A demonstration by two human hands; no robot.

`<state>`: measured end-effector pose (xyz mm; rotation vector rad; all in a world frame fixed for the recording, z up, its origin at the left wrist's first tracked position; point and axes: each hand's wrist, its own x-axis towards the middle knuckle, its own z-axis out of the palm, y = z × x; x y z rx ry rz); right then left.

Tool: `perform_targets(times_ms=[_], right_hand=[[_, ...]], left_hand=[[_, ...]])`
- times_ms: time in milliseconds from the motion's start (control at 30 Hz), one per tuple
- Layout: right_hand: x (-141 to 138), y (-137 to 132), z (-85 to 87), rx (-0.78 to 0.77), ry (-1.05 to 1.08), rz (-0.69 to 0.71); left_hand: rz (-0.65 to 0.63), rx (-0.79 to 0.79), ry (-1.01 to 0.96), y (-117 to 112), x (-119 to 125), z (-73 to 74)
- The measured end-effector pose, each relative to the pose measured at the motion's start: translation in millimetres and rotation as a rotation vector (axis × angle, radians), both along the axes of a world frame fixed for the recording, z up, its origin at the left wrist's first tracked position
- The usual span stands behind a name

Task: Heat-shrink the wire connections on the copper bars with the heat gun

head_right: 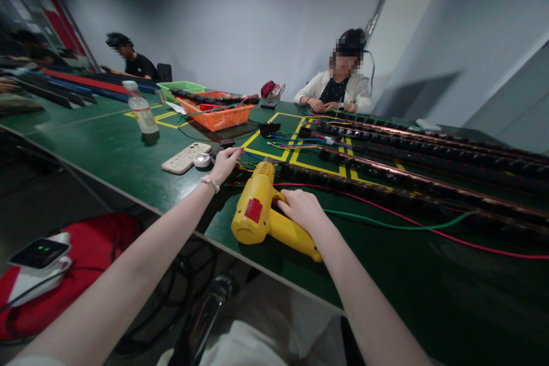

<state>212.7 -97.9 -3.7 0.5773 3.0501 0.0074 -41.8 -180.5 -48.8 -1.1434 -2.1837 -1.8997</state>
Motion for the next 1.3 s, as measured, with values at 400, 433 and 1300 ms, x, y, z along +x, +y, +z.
perform_targets(times_ms=[400,433,1300], right_hand=[[2.1,3.8,-0.4,-0.017,-0.019,0.001],[0.7,3.7,-0.3,-0.019,-0.019,0.005],[-48.5,-28.2,6.7,0.1,0.084,0.065]], left_hand=[[0.031,0.045,0.011,0.9,7.2,5.6],[0.027,0.048,0.01,1.1,6.4,5.0],[0.005,-0.04,0.004,-7.4,2.1,11.2]])
